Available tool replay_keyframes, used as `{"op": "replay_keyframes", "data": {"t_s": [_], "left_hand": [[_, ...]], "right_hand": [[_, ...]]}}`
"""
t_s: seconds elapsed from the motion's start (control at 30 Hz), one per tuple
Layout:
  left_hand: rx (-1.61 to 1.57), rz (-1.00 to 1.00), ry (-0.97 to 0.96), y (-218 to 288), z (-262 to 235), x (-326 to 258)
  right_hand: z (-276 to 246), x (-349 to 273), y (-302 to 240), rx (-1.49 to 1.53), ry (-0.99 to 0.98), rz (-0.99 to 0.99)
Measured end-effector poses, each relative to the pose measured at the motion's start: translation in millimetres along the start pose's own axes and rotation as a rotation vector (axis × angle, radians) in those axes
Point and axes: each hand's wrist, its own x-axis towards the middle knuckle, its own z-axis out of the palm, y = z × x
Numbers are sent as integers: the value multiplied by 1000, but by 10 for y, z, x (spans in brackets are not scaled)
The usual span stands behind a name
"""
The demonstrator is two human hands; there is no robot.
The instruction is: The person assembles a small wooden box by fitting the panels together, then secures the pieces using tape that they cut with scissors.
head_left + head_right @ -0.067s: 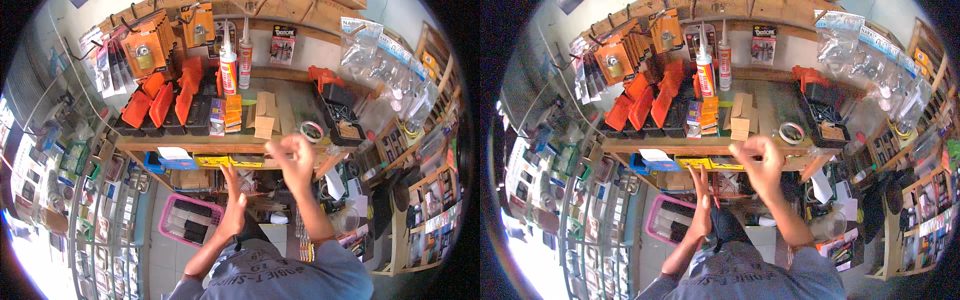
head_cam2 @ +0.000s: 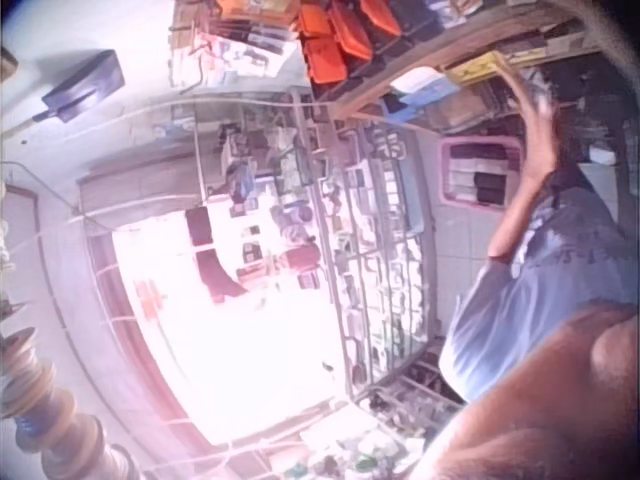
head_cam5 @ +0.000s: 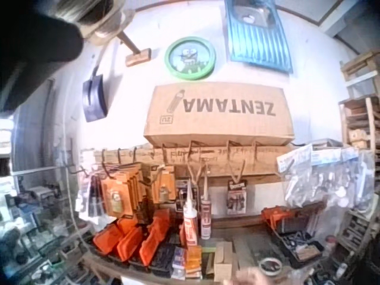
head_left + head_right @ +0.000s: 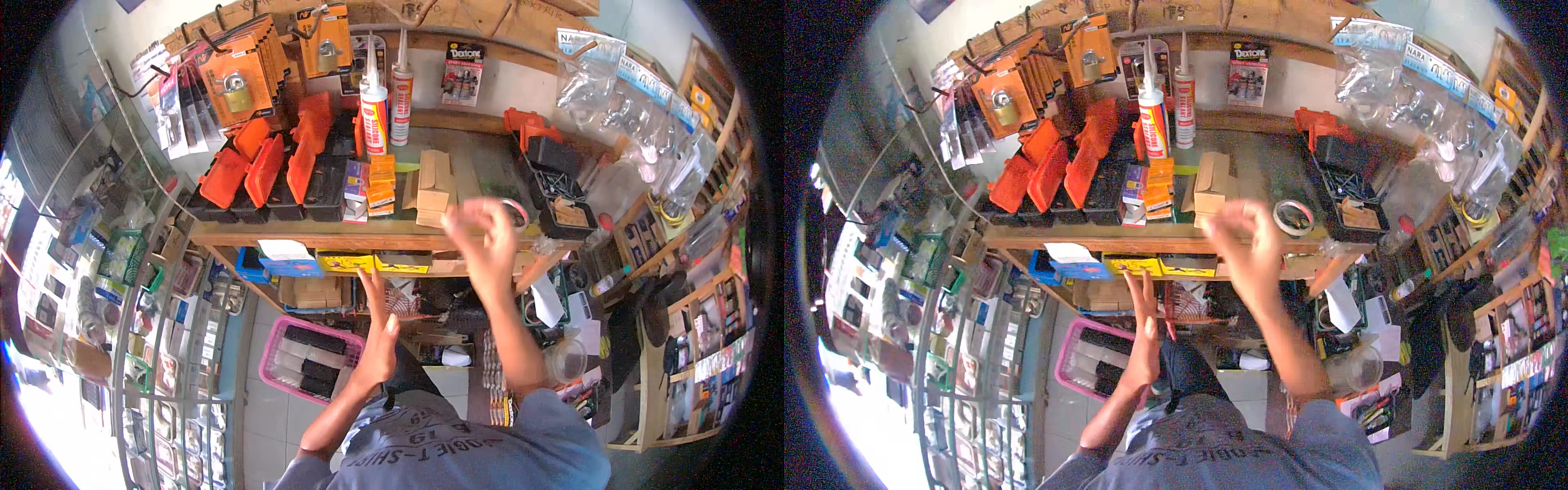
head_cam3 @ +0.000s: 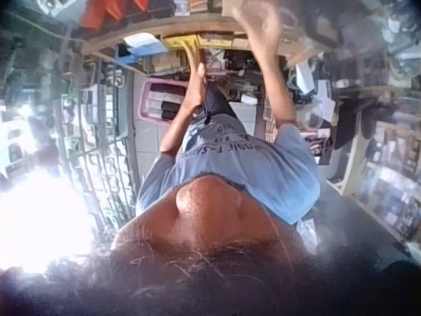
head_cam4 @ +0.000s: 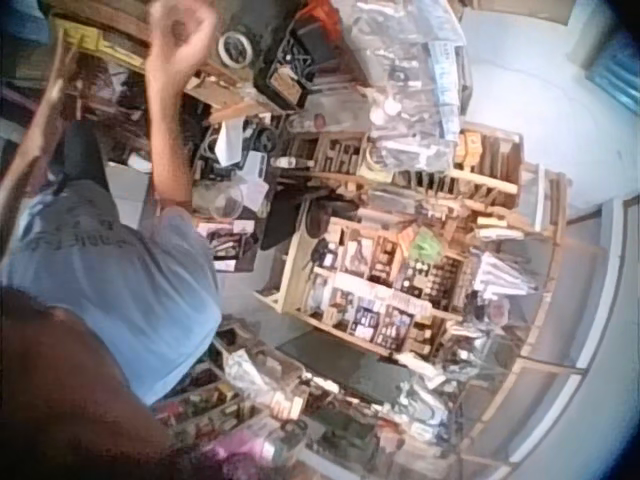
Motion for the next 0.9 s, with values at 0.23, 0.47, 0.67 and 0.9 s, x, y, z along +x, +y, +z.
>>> {"op": "replay_keyframes", "data": {"t_s": [0.23, 0.47, 0.67, 0.9], "left_hand": [[85, -129, -79, -138, -24, -148], [291, -125, -162, -168, -38, -94], [629, 171, -220, -138, -42, 451], [862, 660, -297, -644, -52, 1616]], "right_hand": [[-21, 1588, 1141, -668, -160, -192], [-25, 1623, 1436, -625, -554, -58], [-202, 1306, 1220, -366, -664, -29], [-323, 1258, 1262, -245, -688, -18]]}}
